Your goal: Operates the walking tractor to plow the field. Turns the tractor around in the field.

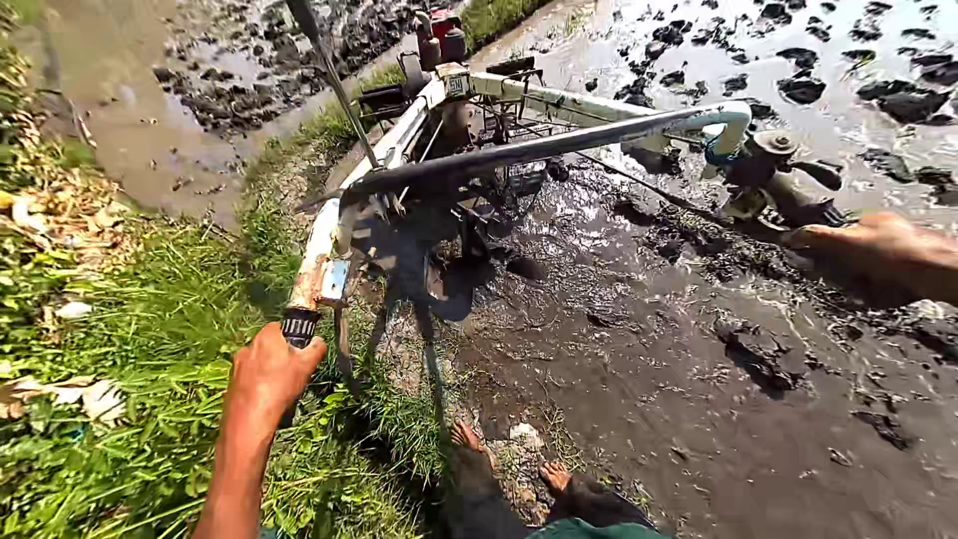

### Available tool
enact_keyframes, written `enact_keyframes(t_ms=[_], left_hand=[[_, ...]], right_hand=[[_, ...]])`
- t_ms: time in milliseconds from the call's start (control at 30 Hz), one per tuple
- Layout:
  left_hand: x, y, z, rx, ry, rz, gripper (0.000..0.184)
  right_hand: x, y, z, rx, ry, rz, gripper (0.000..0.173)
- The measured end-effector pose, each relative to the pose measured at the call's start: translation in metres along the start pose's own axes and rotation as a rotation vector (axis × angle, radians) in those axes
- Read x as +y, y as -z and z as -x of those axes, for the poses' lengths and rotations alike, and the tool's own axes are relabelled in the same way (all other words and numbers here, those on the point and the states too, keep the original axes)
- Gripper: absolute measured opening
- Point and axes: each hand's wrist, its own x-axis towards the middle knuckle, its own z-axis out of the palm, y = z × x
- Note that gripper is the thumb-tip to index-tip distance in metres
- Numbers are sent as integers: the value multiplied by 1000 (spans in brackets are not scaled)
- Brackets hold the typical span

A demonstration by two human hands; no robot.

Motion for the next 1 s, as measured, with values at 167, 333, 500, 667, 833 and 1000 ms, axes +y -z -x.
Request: enact_keyframes(t_ms=[167,333,500,667,833,1000], left_hand=[[-79,-57,-66,-45,16,32,50],[-168,-111,-144,-88,38,16,49],[-233,-177,-226,-134,192,95,59],[-298,-211,-338,-129,224,172,55],[-333,-173,-469,-111,172,108,51],[-386,-133,-630,-103,65,84,48]], right_hand=[[74,-127,-180,-158,319,-275,44],[41,-269,-135,-218,236,-294,46],[-10,-399,-88,-303,197,-226,45],[-136,-449,-4,-417,78,-178,46],[-186,-556,-12,-305,95,-276,41],[-321,-597,55,-336,20,-327,41]])
